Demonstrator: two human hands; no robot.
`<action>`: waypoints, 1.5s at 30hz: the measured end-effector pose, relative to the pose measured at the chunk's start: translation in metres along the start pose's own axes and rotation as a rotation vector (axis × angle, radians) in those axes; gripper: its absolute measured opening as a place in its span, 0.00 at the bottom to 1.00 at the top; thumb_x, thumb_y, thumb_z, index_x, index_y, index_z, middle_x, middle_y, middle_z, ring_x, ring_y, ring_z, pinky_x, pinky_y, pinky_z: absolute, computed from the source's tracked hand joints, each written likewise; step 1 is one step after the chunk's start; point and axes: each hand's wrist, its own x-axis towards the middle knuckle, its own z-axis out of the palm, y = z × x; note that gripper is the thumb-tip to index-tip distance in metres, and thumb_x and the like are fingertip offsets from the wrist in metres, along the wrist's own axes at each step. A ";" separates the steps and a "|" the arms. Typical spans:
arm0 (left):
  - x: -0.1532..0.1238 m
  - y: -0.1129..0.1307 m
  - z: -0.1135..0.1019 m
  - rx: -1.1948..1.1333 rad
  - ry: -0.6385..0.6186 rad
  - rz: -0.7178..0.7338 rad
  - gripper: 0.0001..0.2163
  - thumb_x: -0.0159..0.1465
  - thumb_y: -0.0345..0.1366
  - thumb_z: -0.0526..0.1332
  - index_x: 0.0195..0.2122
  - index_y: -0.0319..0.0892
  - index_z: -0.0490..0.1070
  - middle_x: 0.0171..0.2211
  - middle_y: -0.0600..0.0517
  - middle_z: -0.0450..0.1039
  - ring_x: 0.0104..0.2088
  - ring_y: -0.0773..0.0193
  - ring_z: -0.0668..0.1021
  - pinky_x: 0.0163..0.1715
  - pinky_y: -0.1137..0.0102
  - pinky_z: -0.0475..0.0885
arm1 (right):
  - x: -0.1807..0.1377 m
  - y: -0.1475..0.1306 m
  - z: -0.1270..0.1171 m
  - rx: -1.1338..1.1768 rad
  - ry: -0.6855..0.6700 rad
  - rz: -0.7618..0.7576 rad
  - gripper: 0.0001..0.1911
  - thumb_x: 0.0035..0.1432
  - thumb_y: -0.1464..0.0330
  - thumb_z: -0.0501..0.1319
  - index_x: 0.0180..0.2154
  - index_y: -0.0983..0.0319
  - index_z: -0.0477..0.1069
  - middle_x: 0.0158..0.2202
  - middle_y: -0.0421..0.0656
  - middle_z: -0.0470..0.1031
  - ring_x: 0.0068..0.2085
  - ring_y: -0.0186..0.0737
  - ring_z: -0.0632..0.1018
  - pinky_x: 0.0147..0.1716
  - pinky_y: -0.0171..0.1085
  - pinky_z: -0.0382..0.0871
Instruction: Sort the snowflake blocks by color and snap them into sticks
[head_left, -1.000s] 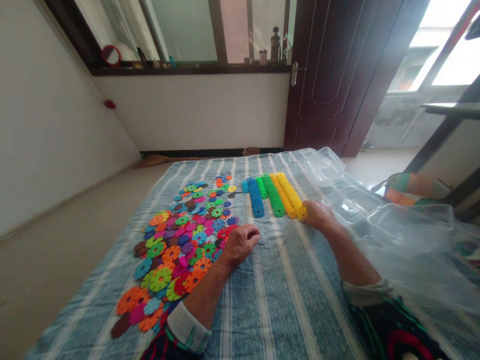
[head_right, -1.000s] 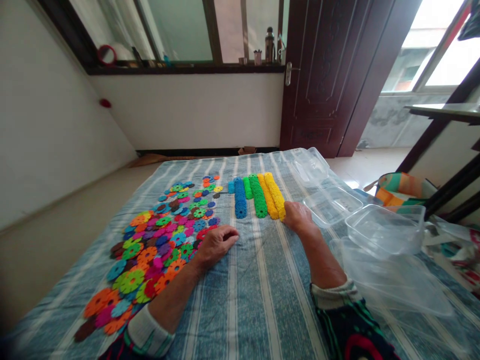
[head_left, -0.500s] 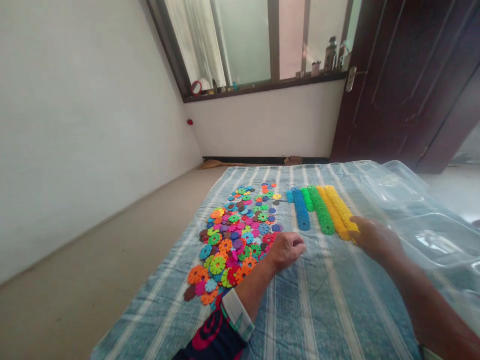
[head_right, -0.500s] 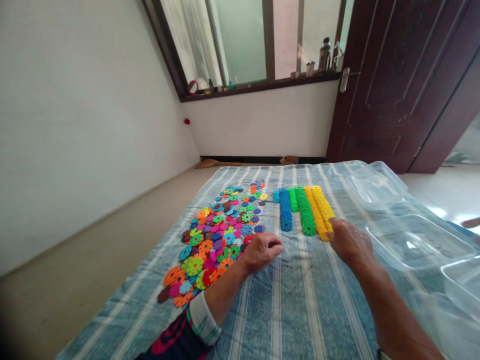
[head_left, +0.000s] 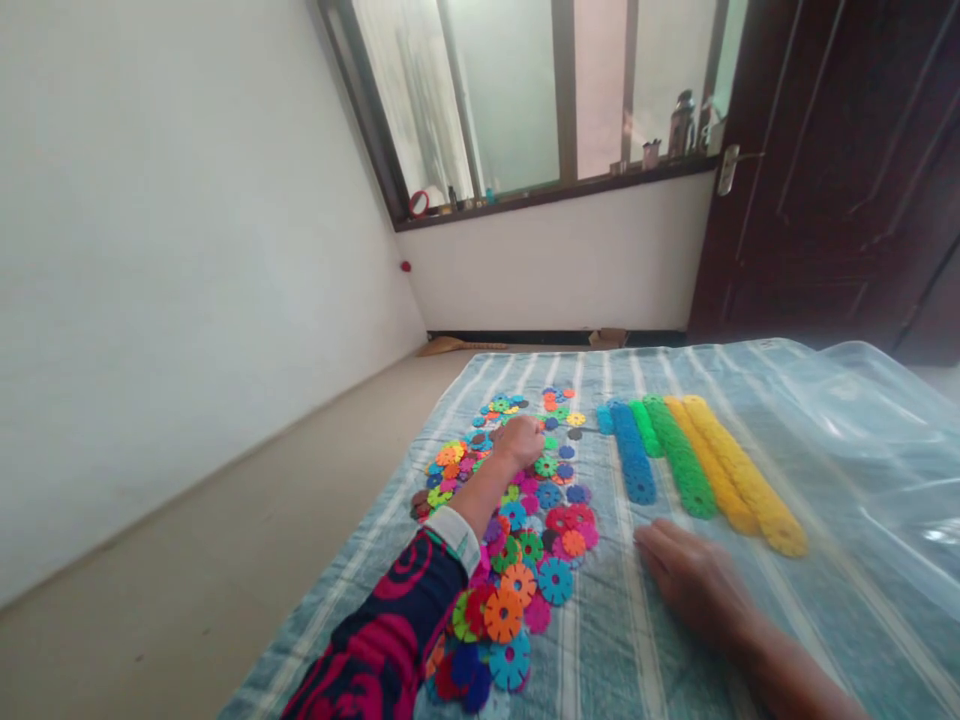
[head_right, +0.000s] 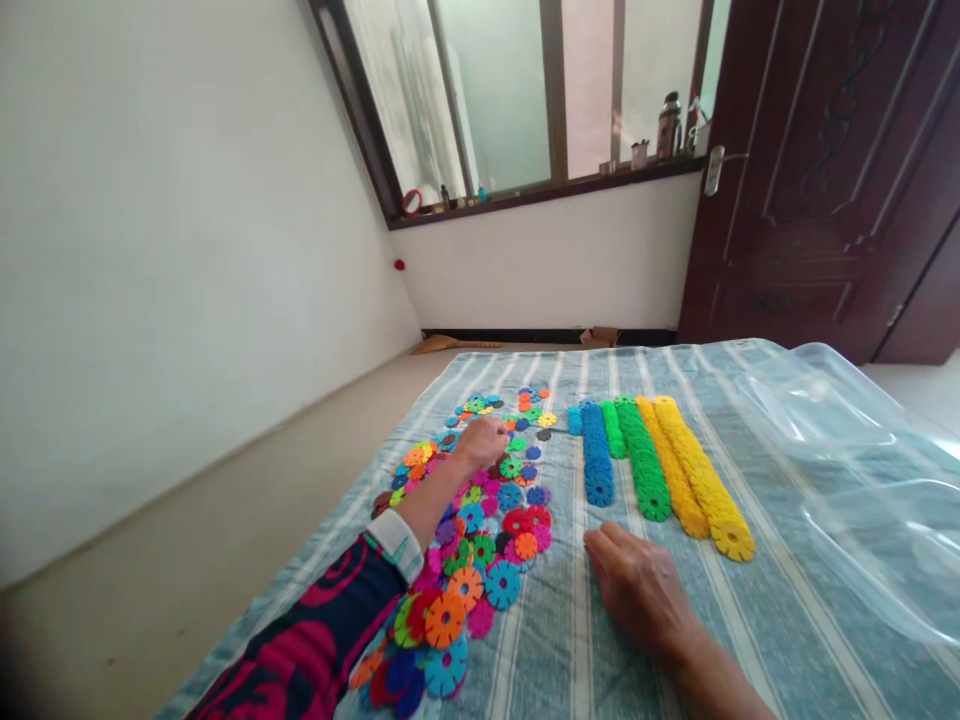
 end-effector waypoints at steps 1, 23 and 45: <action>0.011 -0.008 0.000 0.028 0.010 -0.030 0.10 0.56 0.30 0.55 0.31 0.40 0.77 0.32 0.47 0.77 0.38 0.58 0.78 0.39 0.69 0.69 | 0.000 0.000 0.001 0.011 0.006 0.003 0.16 0.65 0.69 0.47 0.27 0.59 0.67 0.25 0.40 0.70 0.25 0.34 0.71 0.26 0.34 0.56; 0.033 -0.072 0.018 0.085 -0.158 0.182 0.20 0.60 0.30 0.54 0.51 0.50 0.73 0.52 0.49 0.71 0.54 0.58 0.72 0.56 0.65 0.63 | 0.004 -0.007 0.004 0.020 0.042 0.056 0.15 0.62 0.71 0.49 0.25 0.58 0.66 0.25 0.40 0.69 0.24 0.34 0.68 0.26 0.35 0.54; 0.077 -0.063 0.019 0.039 0.009 -0.185 0.12 0.51 0.33 0.62 0.37 0.44 0.79 0.41 0.48 0.79 0.46 0.56 0.77 0.45 0.70 0.69 | 0.005 -0.004 0.004 -0.025 0.037 0.016 0.14 0.63 0.73 0.49 0.26 0.59 0.65 0.25 0.39 0.68 0.25 0.33 0.68 0.26 0.34 0.51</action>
